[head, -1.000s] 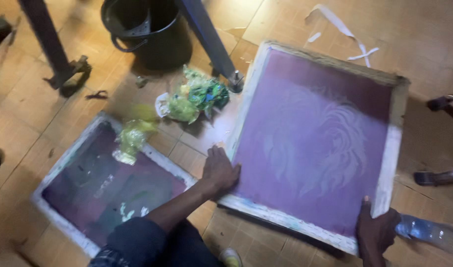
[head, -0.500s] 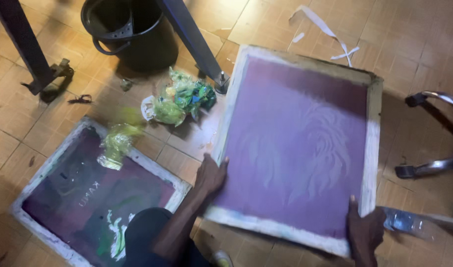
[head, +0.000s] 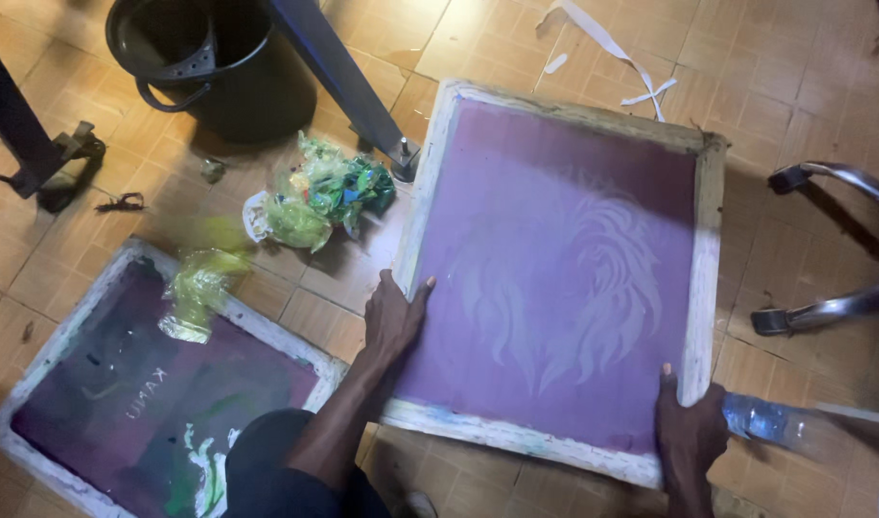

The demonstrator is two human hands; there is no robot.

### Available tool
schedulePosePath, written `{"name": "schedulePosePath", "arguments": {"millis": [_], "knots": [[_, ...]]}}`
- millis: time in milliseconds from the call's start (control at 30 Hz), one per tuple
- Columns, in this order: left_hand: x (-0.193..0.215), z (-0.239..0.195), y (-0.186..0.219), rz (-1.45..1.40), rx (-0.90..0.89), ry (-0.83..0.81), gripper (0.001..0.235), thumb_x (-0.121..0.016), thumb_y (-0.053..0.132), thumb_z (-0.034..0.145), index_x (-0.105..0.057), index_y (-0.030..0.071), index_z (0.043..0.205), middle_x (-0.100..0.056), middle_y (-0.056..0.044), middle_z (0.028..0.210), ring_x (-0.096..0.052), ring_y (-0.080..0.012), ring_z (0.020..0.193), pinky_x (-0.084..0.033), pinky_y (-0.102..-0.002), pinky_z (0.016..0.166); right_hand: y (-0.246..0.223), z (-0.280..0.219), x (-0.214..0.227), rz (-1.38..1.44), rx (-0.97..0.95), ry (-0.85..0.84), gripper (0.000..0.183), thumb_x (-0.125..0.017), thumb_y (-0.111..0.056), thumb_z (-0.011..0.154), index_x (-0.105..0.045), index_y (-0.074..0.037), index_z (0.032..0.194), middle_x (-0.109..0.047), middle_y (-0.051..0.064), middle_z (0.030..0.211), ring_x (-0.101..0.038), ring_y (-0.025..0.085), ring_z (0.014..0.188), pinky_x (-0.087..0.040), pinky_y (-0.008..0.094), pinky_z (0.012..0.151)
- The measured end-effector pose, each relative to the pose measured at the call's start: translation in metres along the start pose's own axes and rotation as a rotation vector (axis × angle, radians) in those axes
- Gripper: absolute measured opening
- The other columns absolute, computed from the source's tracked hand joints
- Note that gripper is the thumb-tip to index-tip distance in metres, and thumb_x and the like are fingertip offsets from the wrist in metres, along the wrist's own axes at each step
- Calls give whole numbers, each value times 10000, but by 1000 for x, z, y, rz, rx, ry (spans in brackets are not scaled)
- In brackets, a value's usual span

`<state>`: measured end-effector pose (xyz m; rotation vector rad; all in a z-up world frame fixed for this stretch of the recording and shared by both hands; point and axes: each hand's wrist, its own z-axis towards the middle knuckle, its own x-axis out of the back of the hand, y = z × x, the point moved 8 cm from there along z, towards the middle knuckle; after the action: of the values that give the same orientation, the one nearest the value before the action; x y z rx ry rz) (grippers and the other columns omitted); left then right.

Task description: The person pours water onto a purple screen and scrubs it with a white sponge. They repeatedly wipe the surface in circular motions, spreading the liquid across the screen.

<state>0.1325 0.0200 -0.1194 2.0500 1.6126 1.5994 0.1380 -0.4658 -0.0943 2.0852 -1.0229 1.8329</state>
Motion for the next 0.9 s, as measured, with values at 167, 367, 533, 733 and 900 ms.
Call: {"name": "schedulePosePath", "arguments": {"millis": [167, 367, 533, 733, 900], "knots": [[-2, -1, 7, 94, 42, 66, 796, -460, 689, 938, -458, -16, 1309, -627, -321, 1235, -601, -537, 1116, -463, -614, 928, -2, 4, -1, -13, -44, -17, 678, -588, -635, 1026, -527, 6, 1238, -672, 358, 1179, -610, 623, 1052, -468, 659, 877], [-1, 1, 11, 183, 34, 215, 762, -458, 665, 973, -490, -12, 1321, -649, -288, 1190, -636, -529, 1016, -469, -617, 874, -8, 4, 0, -34, -64, -3, 704, -556, -650, 1028, -518, 19, 1242, -658, 371, 1188, -588, 622, 1061, -453, 676, 858], [2, -5, 15, 184, 11, 247, 747, -450, 648, 981, -497, -18, 1317, -647, -291, 1184, -639, -535, 992, -467, -631, 841, -2, 7, -5, -16, -32, 22, 695, -563, -646, 1028, -519, 20, 1223, -669, 361, 1175, -591, 615, 1064, -435, 673, 890], [2, -5, 17, 186, 5, 262, 769, -415, 667, 983, -501, -23, 1312, -643, -287, 1189, -631, -534, 1007, -458, -634, 860, -12, -1, 6, 29, -65, -11, 671, -561, -623, 1016, -522, 7, 1245, -660, 318, 1234, -584, 603, 1087, -445, 667, 877], [5, -4, 15, 204, -37, 324, 672, -530, 641, 998, -536, 22, 1259, -692, -229, 1118, -713, -472, 999, -553, -629, 878, 14, 15, -14, -13, -2, 37, 665, -628, -671, 994, -589, -65, 1266, -733, 285, 1080, -680, 519, 1092, -502, 611, 931]]}}
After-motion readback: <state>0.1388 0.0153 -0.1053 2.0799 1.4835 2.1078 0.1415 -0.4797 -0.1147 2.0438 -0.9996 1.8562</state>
